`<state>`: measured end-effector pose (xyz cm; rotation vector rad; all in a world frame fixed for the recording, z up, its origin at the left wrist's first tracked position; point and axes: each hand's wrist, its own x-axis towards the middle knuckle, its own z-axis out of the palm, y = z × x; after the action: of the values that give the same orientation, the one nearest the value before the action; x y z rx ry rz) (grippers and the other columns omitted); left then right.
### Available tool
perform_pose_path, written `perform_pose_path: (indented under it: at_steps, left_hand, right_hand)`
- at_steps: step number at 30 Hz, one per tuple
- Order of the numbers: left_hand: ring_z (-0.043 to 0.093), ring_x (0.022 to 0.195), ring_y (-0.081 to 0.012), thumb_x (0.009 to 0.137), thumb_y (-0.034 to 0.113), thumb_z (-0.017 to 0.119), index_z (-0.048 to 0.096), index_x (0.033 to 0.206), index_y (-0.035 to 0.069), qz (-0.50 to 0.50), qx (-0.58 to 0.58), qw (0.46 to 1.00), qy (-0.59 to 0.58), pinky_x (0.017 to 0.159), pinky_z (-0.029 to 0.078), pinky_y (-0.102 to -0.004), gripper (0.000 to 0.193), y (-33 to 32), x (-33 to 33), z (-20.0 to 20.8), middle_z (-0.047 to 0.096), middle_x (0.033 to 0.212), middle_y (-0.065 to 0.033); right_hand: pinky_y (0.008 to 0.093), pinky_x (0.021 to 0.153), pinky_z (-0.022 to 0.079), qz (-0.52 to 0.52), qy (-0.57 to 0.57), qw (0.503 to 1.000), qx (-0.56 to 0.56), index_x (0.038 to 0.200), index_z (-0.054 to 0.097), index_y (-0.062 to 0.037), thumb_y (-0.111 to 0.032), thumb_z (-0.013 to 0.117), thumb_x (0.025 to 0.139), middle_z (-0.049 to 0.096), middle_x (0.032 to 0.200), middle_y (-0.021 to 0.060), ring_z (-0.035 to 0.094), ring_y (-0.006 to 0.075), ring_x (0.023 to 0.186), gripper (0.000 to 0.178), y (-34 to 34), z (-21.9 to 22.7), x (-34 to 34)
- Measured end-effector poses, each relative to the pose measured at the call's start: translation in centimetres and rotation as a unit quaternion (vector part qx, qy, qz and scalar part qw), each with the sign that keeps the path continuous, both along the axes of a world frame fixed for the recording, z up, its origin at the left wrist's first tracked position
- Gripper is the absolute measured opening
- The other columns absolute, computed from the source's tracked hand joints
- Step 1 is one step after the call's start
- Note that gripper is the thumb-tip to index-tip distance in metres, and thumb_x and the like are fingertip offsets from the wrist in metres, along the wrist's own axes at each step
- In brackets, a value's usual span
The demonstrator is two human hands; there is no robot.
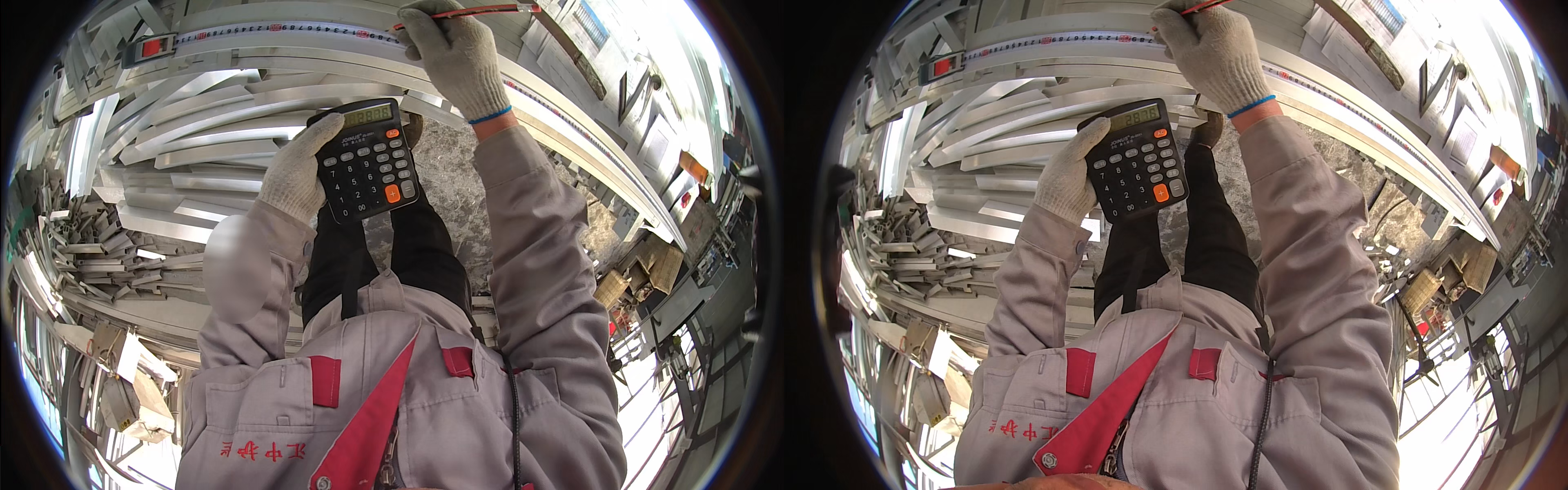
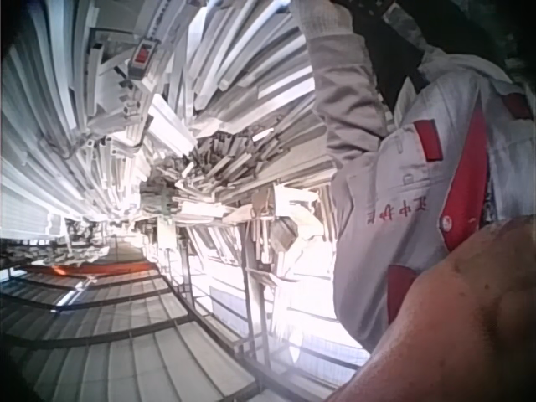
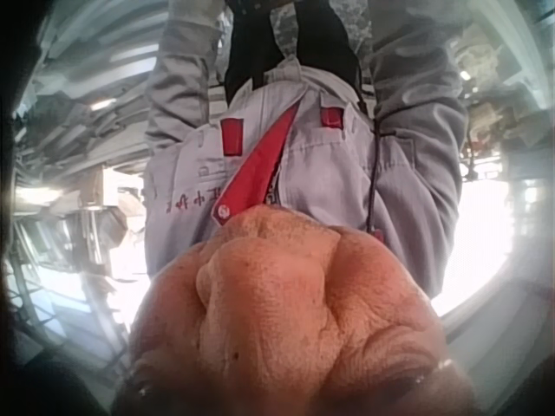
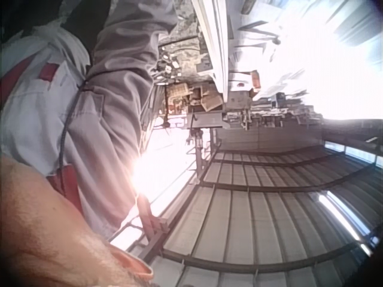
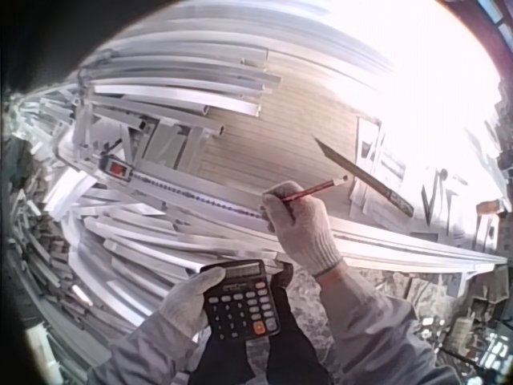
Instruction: The person measures a long metal profile with a tape measure, records the measurement on a calculator, and marks the profile with a pencil. This cycle repeats multiple times along the length of the profile.
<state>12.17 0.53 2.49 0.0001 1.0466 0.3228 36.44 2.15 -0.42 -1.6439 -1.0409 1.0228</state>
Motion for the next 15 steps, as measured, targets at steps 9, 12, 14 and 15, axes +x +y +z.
perform_pose_path:
  at_steps: [9, 12, 14, 15]
  left_hand:
    - [0.081, 0.088, -0.0255, 0.101, 0.023, 0.077, 0.069, 0.127, -0.002, 0.012, -0.013, 1.000, -0.007, 0.074, 0.070, -0.0373, 0.037, -0.06, -0.09, -0.15, 0.079, 0.109, -0.0165]
    - [0.081, 0.088, -0.0261, 0.101, 0.022, 0.077, 0.068, 0.127, -0.003, 0.018, -0.014, 1.000, -0.014, 0.074, 0.071, -0.0383, 0.037, -0.09, -0.18, -0.03, 0.079, 0.109, -0.0170]
    - [0.081, 0.088, -0.0267, 0.101, 0.021, 0.076, 0.068, 0.127, -0.003, 0.020, -0.014, 1.000, -0.012, 0.074, 0.071, -0.0388, 0.037, -0.09, -0.18, 0.01, 0.078, 0.109, -0.0179]
    - [0.081, 0.088, -0.0269, 0.101, 0.020, 0.076, 0.068, 0.127, -0.004, 0.021, -0.014, 1.000, -0.010, 0.074, 0.071, -0.0390, 0.036, -0.09, -0.16, 0.03, 0.078, 0.109, -0.0183]
  right_hand:
    - [0.0280, 0.063, 0.051, 0.007, 0.004, 1.000, -0.022, 0.101, 0.068, 0.0007, -0.016, 0.064, 0.109, 0.069, 0.078, 0.0022, 0.061, 0.0088, 0.069, 0.019, 0.01, 0.13, 0.07]
    - [0.0278, 0.063, 0.051, 0.003, 0.020, 1.000, -0.014, 0.101, 0.068, 0.0006, -0.016, 0.064, 0.109, 0.069, 0.078, 0.0020, 0.061, 0.0087, 0.069, 0.019, 0.03, -0.05, -0.05]
    - [0.0276, 0.063, 0.051, 0.004, 0.018, 1.000, -0.013, 0.101, 0.068, 0.0005, -0.016, 0.064, 0.109, 0.069, 0.078, 0.0019, 0.061, 0.0086, 0.069, 0.019, -0.03, -0.11, -0.04]
    - [0.0275, 0.063, 0.051, 0.005, 0.018, 1.000, -0.012, 0.101, 0.068, 0.0004, -0.016, 0.063, 0.109, 0.069, 0.078, 0.0019, 0.061, 0.0086, 0.069, 0.019, -0.06, -0.12, -0.01]
